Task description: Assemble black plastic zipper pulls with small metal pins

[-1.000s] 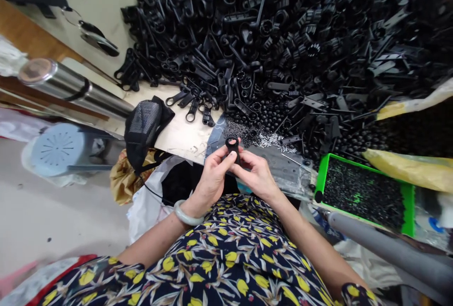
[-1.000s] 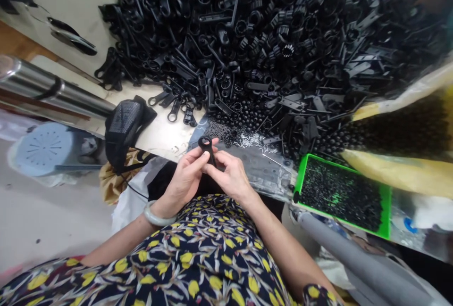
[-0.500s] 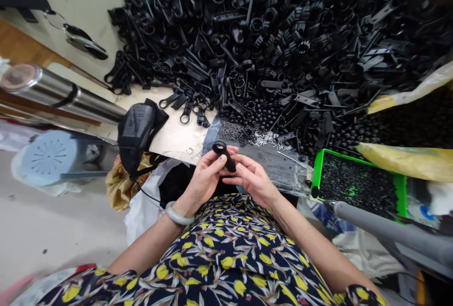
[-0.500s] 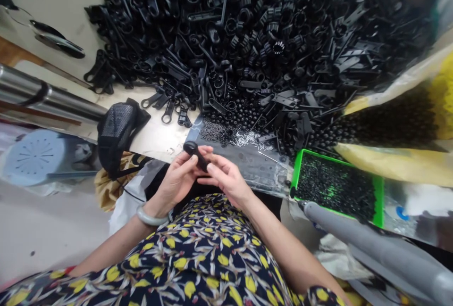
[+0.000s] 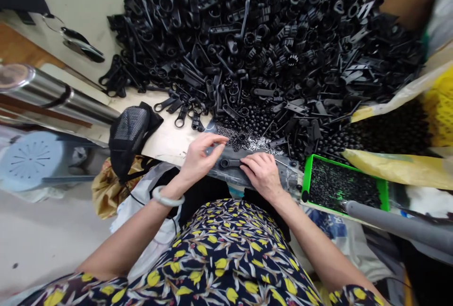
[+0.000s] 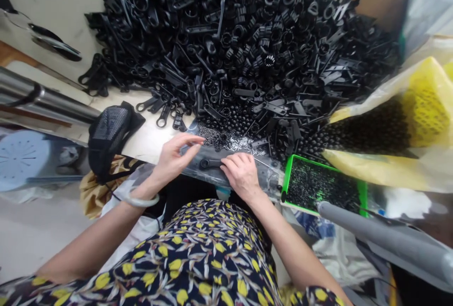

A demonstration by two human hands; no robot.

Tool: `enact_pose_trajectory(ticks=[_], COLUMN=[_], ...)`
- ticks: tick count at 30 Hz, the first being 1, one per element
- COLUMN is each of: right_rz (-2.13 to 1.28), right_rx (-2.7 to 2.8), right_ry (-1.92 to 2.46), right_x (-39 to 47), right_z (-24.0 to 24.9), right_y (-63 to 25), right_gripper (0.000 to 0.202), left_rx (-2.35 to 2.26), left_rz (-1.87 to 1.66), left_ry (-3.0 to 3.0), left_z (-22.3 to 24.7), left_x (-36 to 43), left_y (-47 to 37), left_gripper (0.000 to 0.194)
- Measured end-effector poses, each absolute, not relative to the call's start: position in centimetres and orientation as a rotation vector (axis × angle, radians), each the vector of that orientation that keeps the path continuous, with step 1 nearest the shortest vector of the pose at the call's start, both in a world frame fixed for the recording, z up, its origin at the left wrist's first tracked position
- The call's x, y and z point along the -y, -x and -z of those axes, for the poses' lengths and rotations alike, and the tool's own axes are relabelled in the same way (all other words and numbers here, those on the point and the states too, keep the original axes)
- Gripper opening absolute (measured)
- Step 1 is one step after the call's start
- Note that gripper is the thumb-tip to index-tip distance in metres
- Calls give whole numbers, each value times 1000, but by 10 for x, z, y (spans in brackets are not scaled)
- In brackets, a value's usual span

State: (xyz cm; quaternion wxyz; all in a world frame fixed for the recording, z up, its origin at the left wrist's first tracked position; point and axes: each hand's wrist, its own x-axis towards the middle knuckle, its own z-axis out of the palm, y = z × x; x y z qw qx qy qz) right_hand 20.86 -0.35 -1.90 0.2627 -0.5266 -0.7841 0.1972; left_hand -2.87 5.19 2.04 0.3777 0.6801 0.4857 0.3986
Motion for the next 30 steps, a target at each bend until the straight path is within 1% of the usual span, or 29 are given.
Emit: enact_pose_trajectory(ticks=[2, 6, 9, 13, 16, 18, 21, 23, 26, 30], right_rz=[-455, -486, -527, -554, -550, -539, -528, -568, -643, -524], right_rx=[2142, 2092, 2072, 2029, 2008, 2000, 1991, 2002, 1945, 1795], right_ry=[1437, 1418, 1375, 1357, 1375, 1394, 1448, 1459, 1438, 1535], right_x=[5, 9, 11, 12, 13, 14, 17, 19, 18, 8], right_z=[25, 31, 32, 34, 33, 31, 27, 24, 20, 18], right_y=[-208, -209, -214, -219, -217, -213, -209, -210, -215, -222], right_gripper=[20, 25, 29, 29, 20, 17, 17, 19, 21, 17], left_rx=[-1219, -1258, -1254, -1236, -1218, -1212, -1186, -1145, -1138, -1197], left_rz=[-910, -597, -470, -435, -500, -639, -838, -861, -870, -949], left_ry=[-2097, -2563, -2692, -2688, -2570, -2405, -2073, -1938, -1888, -1887], left_z=[-22, -19, -12, -6, -12, -23, -39, -42, -31, -2], left_x=[-76, -117, -133, -142, -141, -132, -100, -71, -30, -2], left_y=[7, -33, -48, -52, -46, -39, -24, -16, -13, -23], left_gripper=[17, 16, 11, 9, 9, 8, 12, 13, 16, 16])
